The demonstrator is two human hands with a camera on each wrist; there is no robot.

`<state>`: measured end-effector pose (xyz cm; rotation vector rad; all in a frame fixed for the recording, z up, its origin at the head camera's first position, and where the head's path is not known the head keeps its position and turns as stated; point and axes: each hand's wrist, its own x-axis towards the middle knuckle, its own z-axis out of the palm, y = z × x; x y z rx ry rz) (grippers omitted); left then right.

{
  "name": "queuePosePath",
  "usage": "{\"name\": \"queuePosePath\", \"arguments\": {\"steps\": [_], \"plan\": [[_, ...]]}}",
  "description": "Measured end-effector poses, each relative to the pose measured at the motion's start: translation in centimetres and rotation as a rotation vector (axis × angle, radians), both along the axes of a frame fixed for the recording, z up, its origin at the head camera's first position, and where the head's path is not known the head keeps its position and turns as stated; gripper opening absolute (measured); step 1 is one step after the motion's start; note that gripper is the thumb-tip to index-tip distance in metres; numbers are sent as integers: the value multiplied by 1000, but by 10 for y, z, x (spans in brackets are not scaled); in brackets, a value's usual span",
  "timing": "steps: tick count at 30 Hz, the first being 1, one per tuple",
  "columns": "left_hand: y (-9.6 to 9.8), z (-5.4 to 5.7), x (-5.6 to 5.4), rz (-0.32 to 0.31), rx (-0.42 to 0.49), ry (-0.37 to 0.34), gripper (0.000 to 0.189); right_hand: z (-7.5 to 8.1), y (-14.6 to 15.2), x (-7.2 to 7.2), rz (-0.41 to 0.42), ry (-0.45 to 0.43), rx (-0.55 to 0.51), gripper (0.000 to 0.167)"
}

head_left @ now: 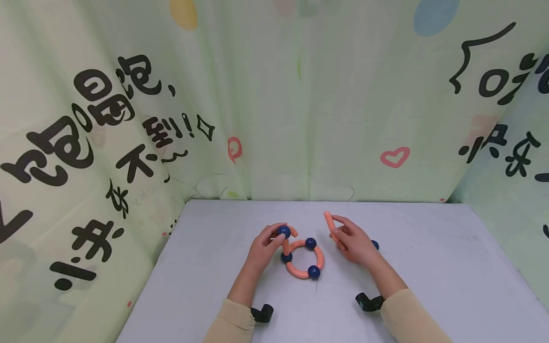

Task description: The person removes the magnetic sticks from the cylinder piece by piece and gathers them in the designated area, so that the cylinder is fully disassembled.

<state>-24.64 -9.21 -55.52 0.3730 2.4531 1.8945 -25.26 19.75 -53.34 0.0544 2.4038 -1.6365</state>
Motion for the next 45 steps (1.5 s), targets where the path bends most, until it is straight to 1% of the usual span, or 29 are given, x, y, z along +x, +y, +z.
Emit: {"name": "queuePosePath", "arguments": {"steps": [4,7,12,19,22,25,29,34,38,45], "plan": [[-1,1,0,-7,0,11,35,4,20,6,-6,29,46,54],[-1,0,0,-9,-1,19,35,5,37,9,-16,50,87,57],[-1,-1,0,-7,6,16,34,4,62,15,-59,67,87,57],[-2,0,0,-8,2,35,34,1,88,21,-133,44,133,61],[-1,0,0,-8,0,30,34,-1,96,22,-158,25,151,62],[-1,0,0,-9,2,25,34,-4,102,23,-164,0,168,63],[-1,1,1,-12,7,21,35,-9,111,25,-159,-25,205,63],[-1,2,1,-14,9,21,35,-15,118,28,-141,-35,253,61],[-1,1,0,-12,7,16,35,-19,122,30,-133,-39,255,60],[-1,-1,-1,-9,2,16,34,-27,125,31,-124,-82,265,60]]}}
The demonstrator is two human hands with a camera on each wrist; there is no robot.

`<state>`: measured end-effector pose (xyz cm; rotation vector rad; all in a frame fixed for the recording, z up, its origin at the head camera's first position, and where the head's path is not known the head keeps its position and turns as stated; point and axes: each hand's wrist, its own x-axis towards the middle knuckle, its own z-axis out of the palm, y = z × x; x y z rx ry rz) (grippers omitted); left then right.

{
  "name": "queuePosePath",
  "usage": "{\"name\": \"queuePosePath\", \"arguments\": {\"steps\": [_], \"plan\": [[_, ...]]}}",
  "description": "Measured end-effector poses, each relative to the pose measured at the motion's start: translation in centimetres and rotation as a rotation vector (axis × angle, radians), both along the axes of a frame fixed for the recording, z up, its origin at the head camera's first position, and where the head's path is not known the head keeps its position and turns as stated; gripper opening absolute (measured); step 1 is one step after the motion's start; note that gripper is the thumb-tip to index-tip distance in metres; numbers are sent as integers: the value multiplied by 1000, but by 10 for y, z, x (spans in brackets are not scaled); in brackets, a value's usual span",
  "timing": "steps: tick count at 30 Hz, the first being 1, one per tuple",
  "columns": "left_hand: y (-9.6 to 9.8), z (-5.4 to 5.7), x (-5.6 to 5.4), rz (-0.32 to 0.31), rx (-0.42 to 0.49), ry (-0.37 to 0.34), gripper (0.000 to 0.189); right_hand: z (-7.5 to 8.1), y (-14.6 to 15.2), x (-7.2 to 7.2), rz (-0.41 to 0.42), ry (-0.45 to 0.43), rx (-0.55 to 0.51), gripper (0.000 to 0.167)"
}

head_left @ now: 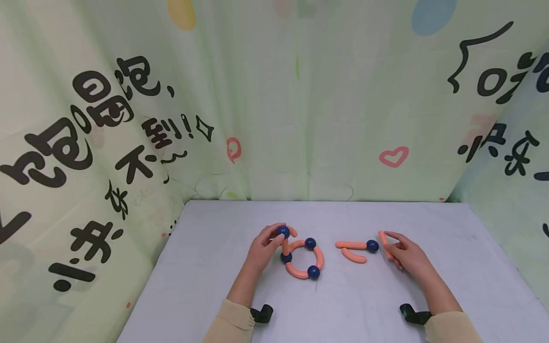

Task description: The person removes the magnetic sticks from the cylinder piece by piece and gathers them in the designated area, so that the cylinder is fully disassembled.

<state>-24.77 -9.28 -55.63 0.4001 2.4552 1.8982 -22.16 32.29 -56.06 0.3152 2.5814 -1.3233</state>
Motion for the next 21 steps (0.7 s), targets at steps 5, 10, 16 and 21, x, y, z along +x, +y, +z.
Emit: {"name": "queuePosePath", "arguments": {"steps": [5,10,16,21], "plan": [[0,-1,0,-1,3,-1,34,-3,0,-2,7,-12,44,63],[0,1,1,1,2,-8,35,-7,-3,-5,5,-27,113,64],[0,1,2,-2,7,-17,35,-10,-7,-6,-8,-32,160,63],[0,2,2,2,3,-19,35,-7,-8,-7,-15,-45,169,63]]}}
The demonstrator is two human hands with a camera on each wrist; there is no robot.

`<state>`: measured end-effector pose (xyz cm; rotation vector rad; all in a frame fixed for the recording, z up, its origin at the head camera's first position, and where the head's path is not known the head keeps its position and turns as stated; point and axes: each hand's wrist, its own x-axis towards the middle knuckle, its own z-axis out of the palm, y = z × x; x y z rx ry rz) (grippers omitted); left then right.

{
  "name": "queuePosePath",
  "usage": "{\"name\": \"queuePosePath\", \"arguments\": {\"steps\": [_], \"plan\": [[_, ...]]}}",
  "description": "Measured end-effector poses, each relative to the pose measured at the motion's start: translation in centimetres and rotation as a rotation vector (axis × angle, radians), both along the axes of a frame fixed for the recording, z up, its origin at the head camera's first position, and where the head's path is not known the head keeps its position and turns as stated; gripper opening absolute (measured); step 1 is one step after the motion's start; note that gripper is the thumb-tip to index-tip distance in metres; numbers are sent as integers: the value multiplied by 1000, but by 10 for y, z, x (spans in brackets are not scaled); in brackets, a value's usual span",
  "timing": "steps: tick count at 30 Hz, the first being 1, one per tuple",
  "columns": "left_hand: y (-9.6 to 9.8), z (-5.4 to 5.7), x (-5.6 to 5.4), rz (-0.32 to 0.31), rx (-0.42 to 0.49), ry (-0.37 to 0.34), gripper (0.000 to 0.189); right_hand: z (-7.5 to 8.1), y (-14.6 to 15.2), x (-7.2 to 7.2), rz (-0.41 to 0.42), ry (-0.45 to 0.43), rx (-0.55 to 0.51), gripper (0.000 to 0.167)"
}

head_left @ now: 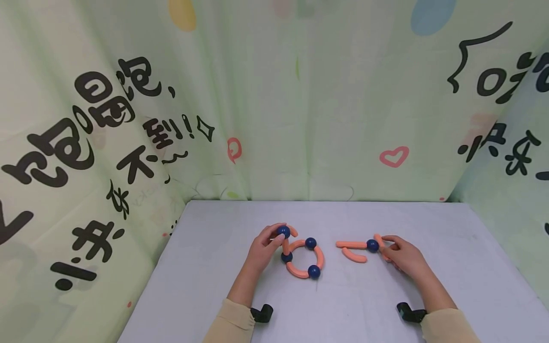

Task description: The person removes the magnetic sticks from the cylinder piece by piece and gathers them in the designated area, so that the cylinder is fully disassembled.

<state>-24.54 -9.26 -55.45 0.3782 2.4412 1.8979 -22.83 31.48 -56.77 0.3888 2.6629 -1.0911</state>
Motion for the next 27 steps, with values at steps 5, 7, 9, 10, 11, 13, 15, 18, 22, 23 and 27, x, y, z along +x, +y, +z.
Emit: {"name": "queuePosePath", "arguments": {"steps": [5,7,9,10,11,13,15,18,22,23,27], "plan": [[1,0,-1,0,-1,-7,34,7,-2,0,15,8,26,64],[1,0,-1,-4,2,-8,33,11,-4,0,33,33,56,64],[1,0,-1,-7,6,-7,33,17,-8,-1,51,73,82,63],[1,1,-1,-9,9,-6,33,20,-11,-2,58,94,90,62],[1,1,0,-10,11,-8,33,23,-15,-3,64,118,96,60],[2,2,0,-12,13,-12,33,29,-24,-6,79,163,89,57],[2,2,0,-13,4,-11,34,36,-36,-9,85,184,54,54],[3,2,0,-8,-20,-11,35,47,-59,-13,113,192,-5,49],[3,3,0,-4,-37,-1,37,58,-92,-20,161,173,-126,45],[3,3,0,-4,-35,1,37,60,-100,-22,172,162,-170,45],[3,3,-1,-23,-4,-7,37,66,-128,-29,228,116,-335,41]]}}
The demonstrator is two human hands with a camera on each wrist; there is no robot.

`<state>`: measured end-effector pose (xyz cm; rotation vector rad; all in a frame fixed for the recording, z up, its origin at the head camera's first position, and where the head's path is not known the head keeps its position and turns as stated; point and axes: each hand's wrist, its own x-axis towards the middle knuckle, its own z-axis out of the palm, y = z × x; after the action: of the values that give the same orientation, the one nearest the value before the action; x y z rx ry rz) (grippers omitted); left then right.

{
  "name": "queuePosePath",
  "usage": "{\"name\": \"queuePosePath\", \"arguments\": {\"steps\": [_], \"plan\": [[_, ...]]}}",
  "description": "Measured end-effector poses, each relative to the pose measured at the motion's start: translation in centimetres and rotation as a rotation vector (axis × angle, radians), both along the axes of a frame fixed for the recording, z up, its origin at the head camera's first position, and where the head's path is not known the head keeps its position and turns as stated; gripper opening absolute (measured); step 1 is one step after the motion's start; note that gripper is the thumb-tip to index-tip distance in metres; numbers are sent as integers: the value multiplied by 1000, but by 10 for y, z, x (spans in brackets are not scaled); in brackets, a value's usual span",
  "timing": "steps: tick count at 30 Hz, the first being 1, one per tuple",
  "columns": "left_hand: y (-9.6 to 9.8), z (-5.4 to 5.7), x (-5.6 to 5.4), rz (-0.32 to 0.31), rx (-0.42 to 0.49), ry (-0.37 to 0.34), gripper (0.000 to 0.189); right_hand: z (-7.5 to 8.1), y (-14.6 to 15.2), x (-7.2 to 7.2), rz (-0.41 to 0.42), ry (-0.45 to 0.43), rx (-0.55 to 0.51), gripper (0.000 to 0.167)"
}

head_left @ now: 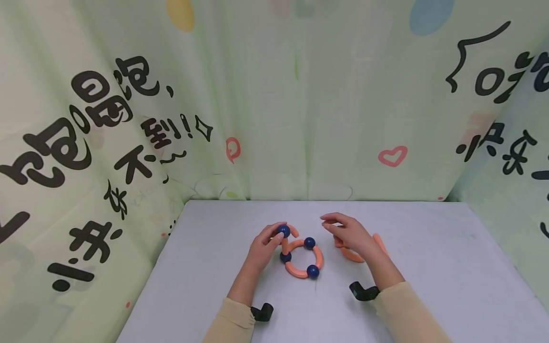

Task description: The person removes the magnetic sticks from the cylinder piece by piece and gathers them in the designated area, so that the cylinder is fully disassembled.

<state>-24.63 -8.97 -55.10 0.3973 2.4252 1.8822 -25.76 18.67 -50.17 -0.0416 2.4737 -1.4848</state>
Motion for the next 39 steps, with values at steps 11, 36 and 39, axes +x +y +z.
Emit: {"name": "queuePosePath", "arguments": {"steps": [11,36,39], "plan": [[0,0,-2,2,12,-23,37,-5,-48,-12,181,16,-69,38],[0,16,7,-25,61,0,35,-19,-61,-15,86,-63,-133,26],[-1,2,0,-26,56,3,35,-20,-61,-14,79,-54,-127,27]]}}
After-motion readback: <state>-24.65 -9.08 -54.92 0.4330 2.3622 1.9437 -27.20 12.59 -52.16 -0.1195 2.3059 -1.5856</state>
